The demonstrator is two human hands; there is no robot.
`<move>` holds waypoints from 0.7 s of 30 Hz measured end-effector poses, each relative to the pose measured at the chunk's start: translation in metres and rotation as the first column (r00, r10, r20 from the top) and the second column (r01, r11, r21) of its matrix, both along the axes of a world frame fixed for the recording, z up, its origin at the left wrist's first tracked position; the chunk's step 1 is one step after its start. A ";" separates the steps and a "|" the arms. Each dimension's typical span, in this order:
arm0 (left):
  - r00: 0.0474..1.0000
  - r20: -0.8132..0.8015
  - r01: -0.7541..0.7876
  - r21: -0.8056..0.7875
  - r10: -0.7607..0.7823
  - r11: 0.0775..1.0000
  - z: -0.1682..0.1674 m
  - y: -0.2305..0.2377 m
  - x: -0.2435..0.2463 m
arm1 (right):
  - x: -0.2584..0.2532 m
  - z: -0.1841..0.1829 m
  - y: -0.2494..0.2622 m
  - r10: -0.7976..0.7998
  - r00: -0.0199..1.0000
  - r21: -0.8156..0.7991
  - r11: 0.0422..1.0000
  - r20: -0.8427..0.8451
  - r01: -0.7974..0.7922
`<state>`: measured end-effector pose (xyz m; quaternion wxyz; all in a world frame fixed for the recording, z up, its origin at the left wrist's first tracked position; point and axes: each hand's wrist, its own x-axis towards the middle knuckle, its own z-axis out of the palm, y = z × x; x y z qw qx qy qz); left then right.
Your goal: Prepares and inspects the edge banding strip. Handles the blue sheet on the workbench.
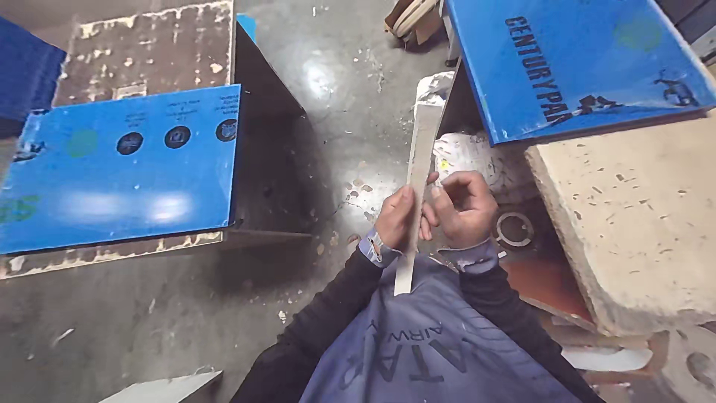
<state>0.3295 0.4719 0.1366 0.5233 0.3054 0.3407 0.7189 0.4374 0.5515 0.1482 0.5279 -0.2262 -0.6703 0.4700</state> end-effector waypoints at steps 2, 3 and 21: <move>1.000 -0.004 0.000 -0.008 0.000 1.000 0.000 0.001 0.000 | 0.000 -0.002 0.003 -0.008 1.000 0.009 1.000 -0.014 0.008; 1.000 -0.008 0.006 -0.016 -0.006 1.000 0.000 0.001 -0.001 | 0.000 -0.003 0.006 -0.015 1.000 0.017 1.000 -0.016 0.015; 0.902 -0.263 -0.431 -0.500 0.342 0.751 -0.011 -0.021 -0.081 | 0.127 -0.099 0.089 -0.265 0.964 -0.971 0.231 -0.009 0.054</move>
